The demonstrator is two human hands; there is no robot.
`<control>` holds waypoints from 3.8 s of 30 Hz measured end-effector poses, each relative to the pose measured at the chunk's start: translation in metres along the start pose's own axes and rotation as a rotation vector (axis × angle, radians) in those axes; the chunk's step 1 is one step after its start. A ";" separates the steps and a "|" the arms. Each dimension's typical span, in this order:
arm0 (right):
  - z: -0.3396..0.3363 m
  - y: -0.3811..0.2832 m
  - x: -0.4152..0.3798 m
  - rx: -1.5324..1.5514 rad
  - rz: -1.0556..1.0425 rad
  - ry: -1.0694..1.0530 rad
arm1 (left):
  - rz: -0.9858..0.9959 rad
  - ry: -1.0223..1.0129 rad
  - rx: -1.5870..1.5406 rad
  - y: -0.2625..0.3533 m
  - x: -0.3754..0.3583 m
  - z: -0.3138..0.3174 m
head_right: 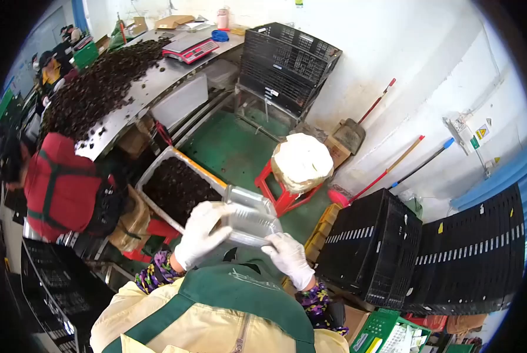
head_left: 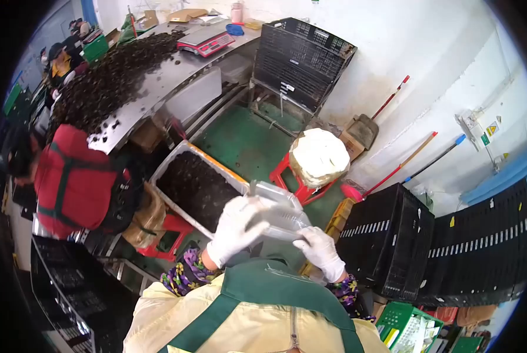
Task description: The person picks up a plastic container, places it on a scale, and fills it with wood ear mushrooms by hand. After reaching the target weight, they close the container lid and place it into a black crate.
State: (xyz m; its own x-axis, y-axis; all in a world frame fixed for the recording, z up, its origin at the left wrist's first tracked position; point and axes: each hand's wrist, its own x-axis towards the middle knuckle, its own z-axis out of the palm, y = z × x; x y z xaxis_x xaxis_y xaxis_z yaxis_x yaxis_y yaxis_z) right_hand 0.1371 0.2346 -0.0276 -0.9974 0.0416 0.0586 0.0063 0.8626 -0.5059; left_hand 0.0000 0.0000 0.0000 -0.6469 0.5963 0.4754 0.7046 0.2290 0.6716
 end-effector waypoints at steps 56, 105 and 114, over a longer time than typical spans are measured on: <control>0.111 0.131 1.460 -0.197 -0.585 0.077 | -1.210 1.315 -0.350 -0.631 0.484 -0.176; 0.173 -0.068 1.135 0.207 -0.777 -0.202 | -0.881 0.628 0.644 -0.891 0.510 -0.305; 0.233 -0.088 1.142 0.277 -0.648 -0.285 | -0.905 0.203 0.957 -0.972 0.538 -0.332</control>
State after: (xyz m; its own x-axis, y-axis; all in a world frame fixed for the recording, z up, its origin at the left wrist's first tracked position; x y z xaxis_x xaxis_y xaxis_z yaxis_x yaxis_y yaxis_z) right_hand -1.0192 0.0889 -0.1166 -0.7754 -0.5948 0.2122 -0.5682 0.5104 -0.6454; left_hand -1.1293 -0.1574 -0.2085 -0.9653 -0.1569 0.2086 -0.1218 0.9776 0.1719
